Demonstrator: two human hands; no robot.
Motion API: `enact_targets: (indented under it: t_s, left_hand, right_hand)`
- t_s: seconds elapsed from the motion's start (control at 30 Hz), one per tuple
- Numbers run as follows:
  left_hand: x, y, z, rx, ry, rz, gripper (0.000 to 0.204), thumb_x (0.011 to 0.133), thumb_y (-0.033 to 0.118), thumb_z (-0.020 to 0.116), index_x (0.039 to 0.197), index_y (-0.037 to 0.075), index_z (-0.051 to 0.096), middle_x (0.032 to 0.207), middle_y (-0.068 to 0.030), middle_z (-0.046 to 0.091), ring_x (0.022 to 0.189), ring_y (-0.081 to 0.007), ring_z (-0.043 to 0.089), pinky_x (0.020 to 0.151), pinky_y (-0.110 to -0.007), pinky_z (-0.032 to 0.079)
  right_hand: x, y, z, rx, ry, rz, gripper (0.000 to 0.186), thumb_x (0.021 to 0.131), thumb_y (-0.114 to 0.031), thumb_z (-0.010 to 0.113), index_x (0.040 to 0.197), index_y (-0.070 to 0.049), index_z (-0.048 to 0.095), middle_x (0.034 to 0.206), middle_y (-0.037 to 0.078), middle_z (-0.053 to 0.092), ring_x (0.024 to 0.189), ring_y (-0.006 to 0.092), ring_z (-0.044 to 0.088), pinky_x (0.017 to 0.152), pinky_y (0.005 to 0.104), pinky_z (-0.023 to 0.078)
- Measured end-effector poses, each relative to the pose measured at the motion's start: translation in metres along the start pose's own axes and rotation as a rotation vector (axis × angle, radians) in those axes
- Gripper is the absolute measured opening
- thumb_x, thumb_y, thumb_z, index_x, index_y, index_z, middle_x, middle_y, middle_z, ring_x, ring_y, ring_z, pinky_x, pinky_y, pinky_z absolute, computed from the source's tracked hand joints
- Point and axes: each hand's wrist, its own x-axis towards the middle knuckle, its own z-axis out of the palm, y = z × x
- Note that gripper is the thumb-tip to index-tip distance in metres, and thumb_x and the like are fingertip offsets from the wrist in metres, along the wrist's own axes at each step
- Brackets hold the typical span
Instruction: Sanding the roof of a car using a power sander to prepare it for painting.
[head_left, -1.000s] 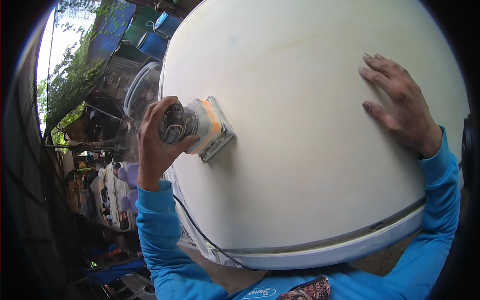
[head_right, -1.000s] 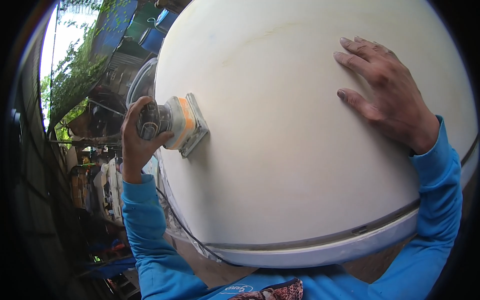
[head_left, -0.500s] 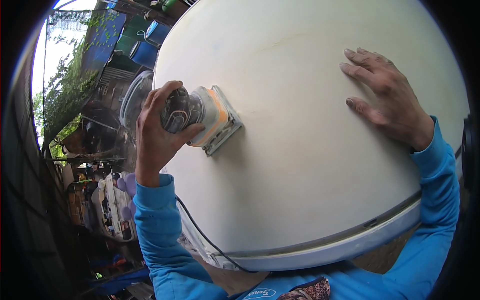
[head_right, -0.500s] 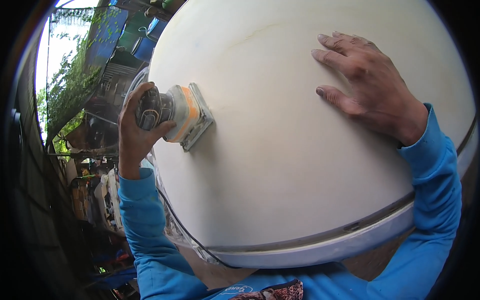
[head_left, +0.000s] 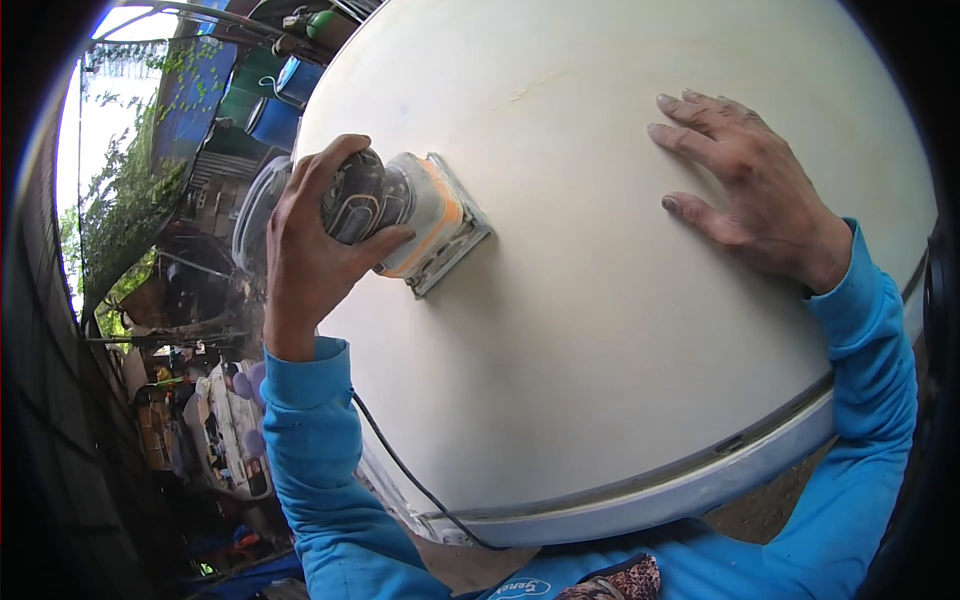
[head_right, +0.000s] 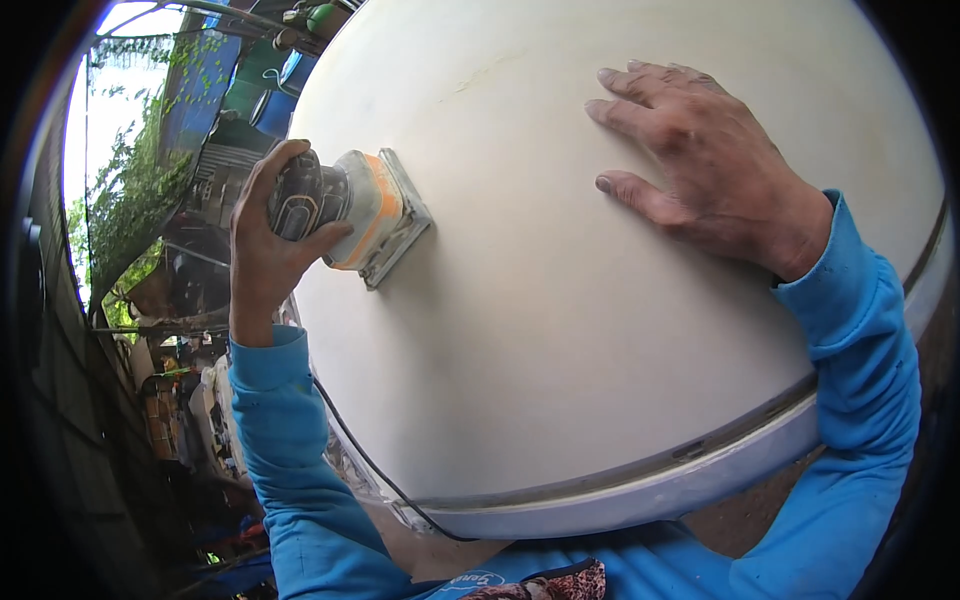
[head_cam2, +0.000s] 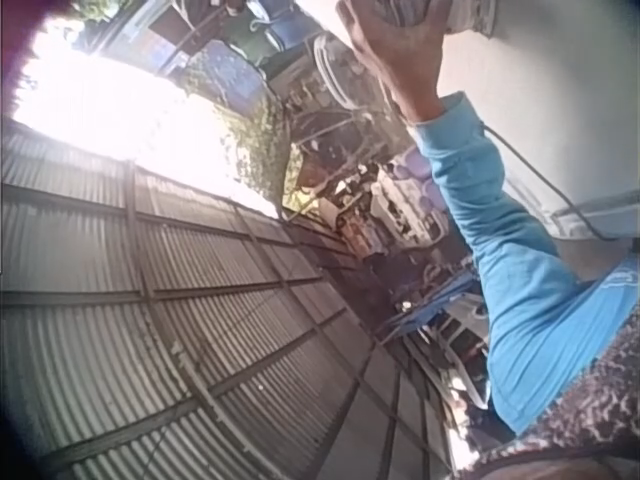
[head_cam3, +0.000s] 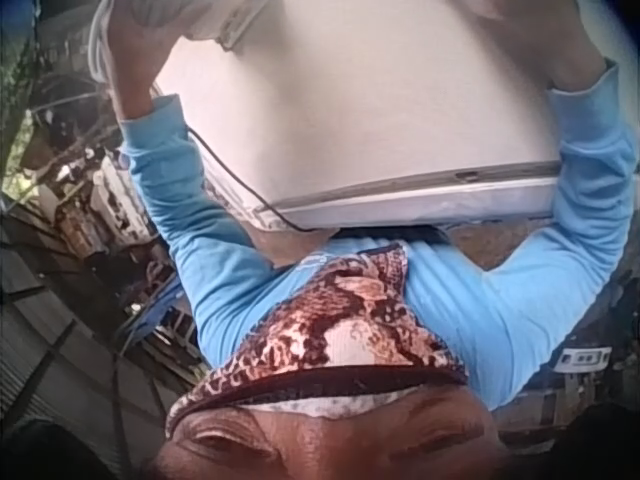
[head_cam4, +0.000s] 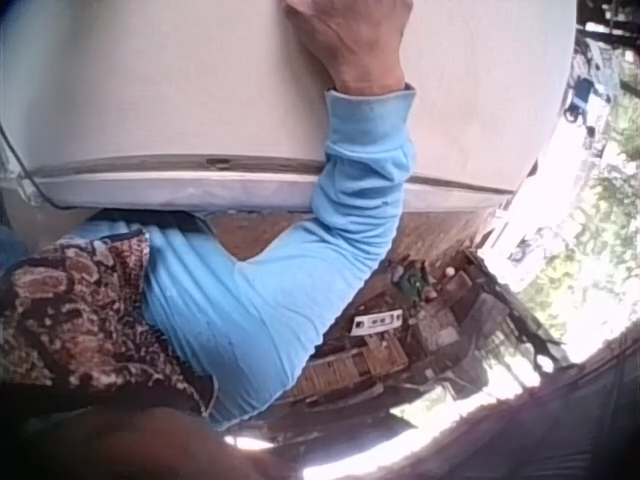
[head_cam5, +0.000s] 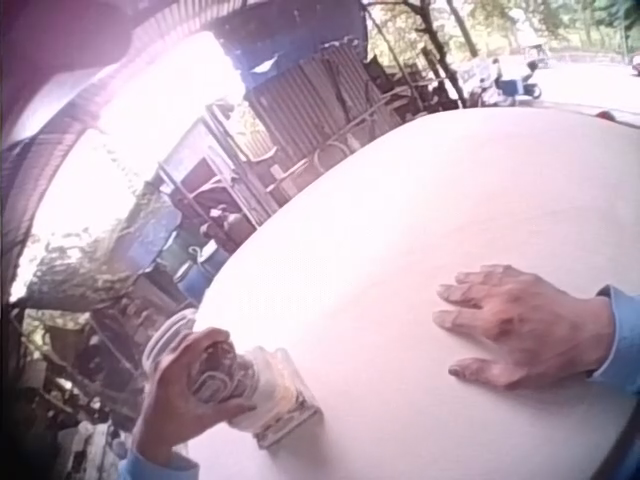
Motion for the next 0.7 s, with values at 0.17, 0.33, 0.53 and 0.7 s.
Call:
enact_targets:
  t_s: [0.17, 0.33, 0.53, 0.7]
  left_hand:
    - [0.008, 0.023, -0.012, -0.025, -0.02, -0.021, 0.081, 0.057, 0.011, 0.094, 0.131, 0.016, 0.064, 0.115, -0.0083, 0.069, 0.103, -0.0247, 0.071, 0.091, -0.041, 0.059]
    - [0.017, 0.046, -0.026, -0.048, -0.008, 0.057, 0.079, 0.058, 0.015, 0.094, 0.131, 0.017, 0.064, 0.114, -0.0084, 0.07, 0.102, -0.025, 0.072, 0.09, -0.041, 0.059]
    - [0.033, 0.069, -0.045, 0.011, 0.012, 0.091, 0.078, 0.061, 0.016, 0.094, 0.133, 0.017, 0.063, 0.117, -0.0087, 0.07, 0.103, -0.0235, 0.071, 0.091, -0.041, 0.059]
    - [0.038, 0.07, -0.023, 0.064, -0.004, 0.024, 0.076, 0.066, 0.024, 0.094, 0.134, 0.019, 0.063, 0.116, -0.0075, 0.072, 0.103, -0.0242, 0.072, 0.092, -0.042, 0.06]
  right_hand:
    - [-0.003, -0.007, -0.02, 0.012, 0.022, -0.016, 0.051, 0.091, -0.031, 0.068, 0.13, 0.002, 0.064, 0.142, 0.024, 0.058, 0.136, 0.0388, 0.052, 0.119, 0.0459, 0.037]
    - [-0.004, -0.023, -0.044, -0.011, 0.018, -0.01, 0.051, 0.091, -0.032, 0.069, 0.129, 0.003, 0.065, 0.14, 0.024, 0.06, 0.135, 0.039, 0.053, 0.118, 0.046, 0.038]
    - [-0.009, -0.034, -0.066, 0.001, 0.08, -0.059, 0.051, 0.091, -0.031, 0.071, 0.13, 0.002, 0.065, 0.14, 0.024, 0.059, 0.136, 0.0384, 0.053, 0.118, 0.0455, 0.038]
    - [-0.004, -0.044, -0.058, 0.161, -0.014, 0.024, 0.064, 0.089, -0.028, 0.074, 0.144, -0.002, 0.053, 0.148, 0.023, 0.053, 0.141, 0.0387, 0.047, 0.122, 0.0472, 0.034]
